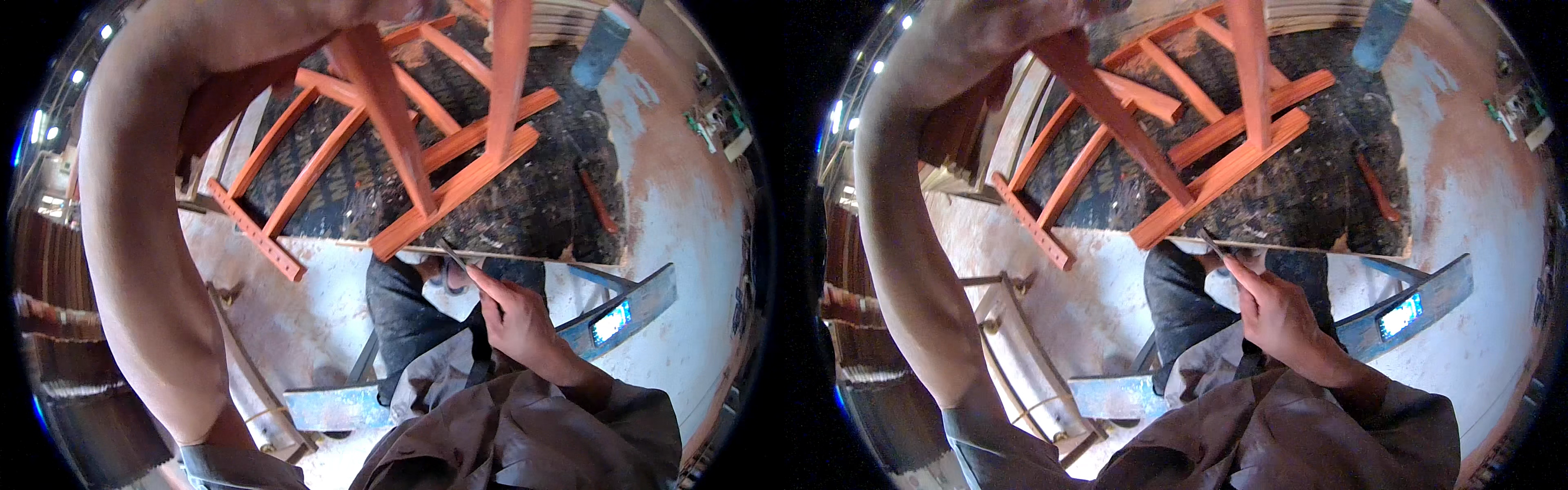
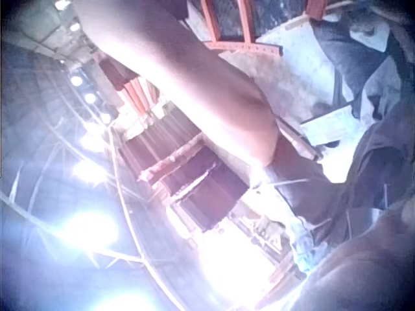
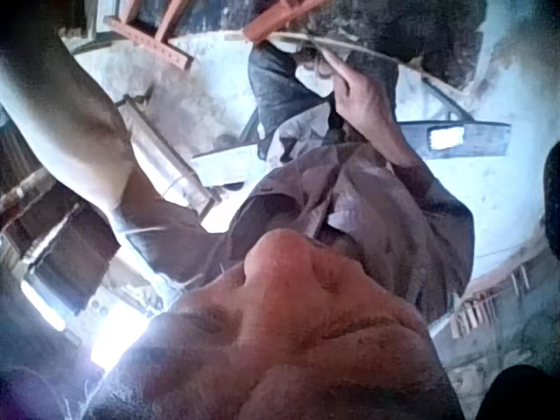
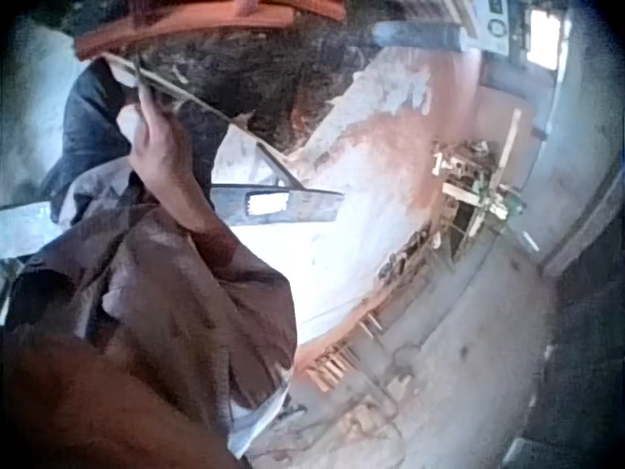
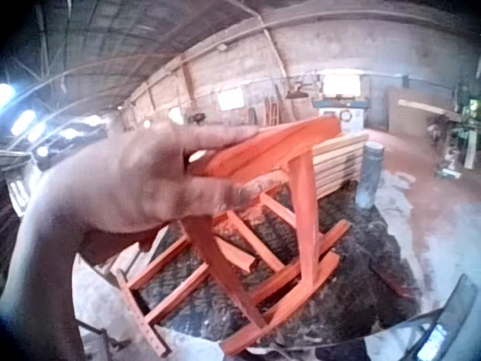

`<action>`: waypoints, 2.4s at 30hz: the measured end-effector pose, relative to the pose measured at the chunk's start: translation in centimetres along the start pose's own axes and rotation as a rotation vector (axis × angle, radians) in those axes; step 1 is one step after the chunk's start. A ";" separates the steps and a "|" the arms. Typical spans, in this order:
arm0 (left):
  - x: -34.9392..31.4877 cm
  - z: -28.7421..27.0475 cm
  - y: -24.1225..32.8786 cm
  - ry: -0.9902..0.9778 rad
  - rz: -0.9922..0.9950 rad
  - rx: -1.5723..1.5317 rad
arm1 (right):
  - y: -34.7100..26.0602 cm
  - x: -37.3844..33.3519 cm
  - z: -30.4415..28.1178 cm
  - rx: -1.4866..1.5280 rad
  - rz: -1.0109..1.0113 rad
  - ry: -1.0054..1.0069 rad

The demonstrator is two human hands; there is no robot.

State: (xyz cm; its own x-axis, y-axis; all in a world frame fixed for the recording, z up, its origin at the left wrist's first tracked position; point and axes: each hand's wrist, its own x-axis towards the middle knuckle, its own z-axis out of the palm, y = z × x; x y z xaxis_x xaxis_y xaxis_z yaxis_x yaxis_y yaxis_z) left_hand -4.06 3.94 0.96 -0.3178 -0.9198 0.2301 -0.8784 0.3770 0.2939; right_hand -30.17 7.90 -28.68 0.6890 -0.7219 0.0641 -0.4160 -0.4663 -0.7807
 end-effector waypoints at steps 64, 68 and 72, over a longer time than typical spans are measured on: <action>4.2 1.5 -1.9 -0.113 -0.272 -0.185 | 1.5 6.3 -2.0 0.050 0.037 0.317; 4.2 1.5 -2.4 -0.096 -0.215 -0.149 | 2.4 3.5 -0.9 -0.058 -0.012 0.383; 4.4 1.5 -2.4 -0.140 -0.309 -0.120 | 1.7 5.3 -1.9 0.076 0.045 0.326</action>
State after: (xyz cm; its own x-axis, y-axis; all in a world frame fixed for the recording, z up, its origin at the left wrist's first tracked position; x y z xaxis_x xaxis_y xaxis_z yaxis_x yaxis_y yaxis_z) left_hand -3.84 -1.18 -0.11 -0.0964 -0.9952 -0.0137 -0.8950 0.0807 0.4386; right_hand -28.36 2.30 -28.50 0.4399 -0.8721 0.2144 -0.3879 -0.3999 -0.8304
